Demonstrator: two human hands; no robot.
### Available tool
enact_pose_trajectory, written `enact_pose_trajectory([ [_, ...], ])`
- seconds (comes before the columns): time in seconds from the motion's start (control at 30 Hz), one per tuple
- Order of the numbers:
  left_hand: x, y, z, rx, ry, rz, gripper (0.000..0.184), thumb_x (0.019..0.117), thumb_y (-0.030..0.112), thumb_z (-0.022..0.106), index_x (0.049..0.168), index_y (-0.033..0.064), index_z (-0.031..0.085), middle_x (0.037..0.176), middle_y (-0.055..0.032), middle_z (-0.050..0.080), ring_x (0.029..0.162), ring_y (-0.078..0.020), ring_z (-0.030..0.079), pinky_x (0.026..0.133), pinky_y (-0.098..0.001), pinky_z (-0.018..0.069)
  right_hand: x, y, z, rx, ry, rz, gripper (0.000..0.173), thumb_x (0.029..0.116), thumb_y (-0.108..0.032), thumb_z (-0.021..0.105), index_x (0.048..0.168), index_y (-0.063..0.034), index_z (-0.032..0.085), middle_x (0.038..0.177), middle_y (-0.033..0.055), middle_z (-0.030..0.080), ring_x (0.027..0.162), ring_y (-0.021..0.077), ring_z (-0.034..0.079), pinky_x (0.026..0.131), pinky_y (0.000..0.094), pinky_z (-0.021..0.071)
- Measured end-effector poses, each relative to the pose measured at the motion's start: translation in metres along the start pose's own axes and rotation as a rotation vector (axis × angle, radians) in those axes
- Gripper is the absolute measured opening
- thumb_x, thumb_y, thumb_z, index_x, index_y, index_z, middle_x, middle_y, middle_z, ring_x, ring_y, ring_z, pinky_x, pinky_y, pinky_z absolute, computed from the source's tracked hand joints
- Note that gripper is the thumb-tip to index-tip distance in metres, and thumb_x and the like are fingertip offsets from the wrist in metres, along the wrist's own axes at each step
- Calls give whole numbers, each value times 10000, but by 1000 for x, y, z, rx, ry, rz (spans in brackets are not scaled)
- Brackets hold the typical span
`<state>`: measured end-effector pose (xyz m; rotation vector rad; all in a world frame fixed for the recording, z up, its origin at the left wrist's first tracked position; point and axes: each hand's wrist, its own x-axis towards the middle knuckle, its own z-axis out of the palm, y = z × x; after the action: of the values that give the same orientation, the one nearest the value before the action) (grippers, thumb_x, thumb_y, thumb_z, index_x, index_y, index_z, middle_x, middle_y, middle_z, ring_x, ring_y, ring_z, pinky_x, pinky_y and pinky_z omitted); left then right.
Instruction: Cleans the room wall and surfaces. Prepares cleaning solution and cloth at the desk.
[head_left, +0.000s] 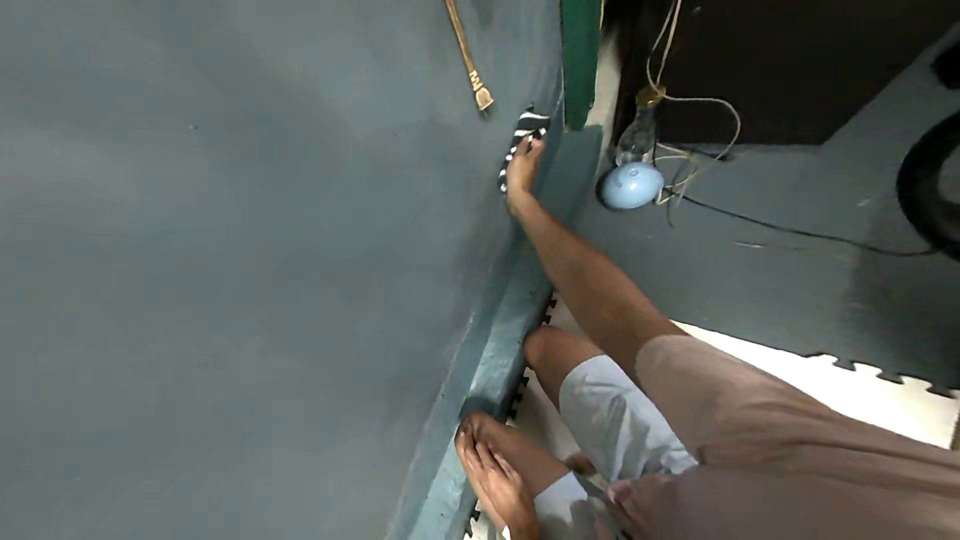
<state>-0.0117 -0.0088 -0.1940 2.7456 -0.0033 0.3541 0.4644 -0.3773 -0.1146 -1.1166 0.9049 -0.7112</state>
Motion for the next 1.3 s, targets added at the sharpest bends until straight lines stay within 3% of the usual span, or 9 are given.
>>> enact_pose_trajectory([
  [0.13,-5,-3,0,17,4,20,438,1028,252,368,1230,15,675,1499,-166,496,1462,-304,394,1222,-442,341,-13,-26,1,30,0,23,500,1092,-432,354,1410,-67,477,1250,166,643,1119,274,647,941,484,545],
  [0.3,5,-4,6,65,33,90,456,1027,286,367,1271,53,675,1463,-151,540,1439,-302,425,1228,-446,321,-217,-35,-42,53,-320,-555,234,1071,-190,468,1190,7,510,1071,149,636,922,208,673,759,396,596],
  [0.4,3,-1,2,76,11,51,433,1019,253,394,1227,13,689,1455,-192,539,1433,-329,432,1221,-456,331,-276,-71,-36,191,-627,-1193,88,970,-80,495,1007,-54,570,1542,184,483,1488,353,379,1180,550,371],
  [0.5,3,3,3,50,6,24,451,1014,267,384,1223,6,687,1462,-182,537,1446,-327,417,1225,-460,331,-268,-166,-15,254,-678,-1450,184,1016,-100,490,1047,-61,668,1528,138,523,1480,361,400,1214,557,341],
  [0.63,2,4,3,38,18,16,448,1025,252,378,1235,-9,677,1461,-196,537,1440,-338,427,1226,-472,329,-224,-229,7,322,-529,-1288,84,933,17,553,908,-20,624,1438,205,582,1267,293,615,1001,417,530],
  [0.8,0,1,3,61,25,-13,443,1015,245,378,1181,-17,694,1464,-200,535,1442,-335,426,1217,-452,345,-144,-189,24,270,-254,-900,211,1030,-84,499,1173,48,579,1068,155,668,911,199,686,768,379,600],
  [0.97,1,8,-1,100,33,0,429,1019,239,396,1210,-2,695,1470,-180,533,1443,-317,425,1224,-447,334,-67,-87,7,51,-139,-364,409,1103,-327,385,1356,-33,512,1072,121,669,892,189,683,787,394,590],
  [1.13,-1,11,-6,86,55,-28,401,1022,231,420,1229,19,691,1469,-160,542,1444,-305,428,1226,-437,335,-79,-26,-9,2,-53,108,597,1090,-497,295,1501,-74,390,1310,194,627,1170,310,638,973,521,531],
  [1.3,-1,13,-3,48,76,-22,403,1027,233,422,1262,33,681,1471,-160,541,1445,-311,425,1228,-439,325,-176,-131,0,25,-83,-189,427,1097,-375,386,1350,-52,503,1049,147,675,910,267,679,822,473,566],
])
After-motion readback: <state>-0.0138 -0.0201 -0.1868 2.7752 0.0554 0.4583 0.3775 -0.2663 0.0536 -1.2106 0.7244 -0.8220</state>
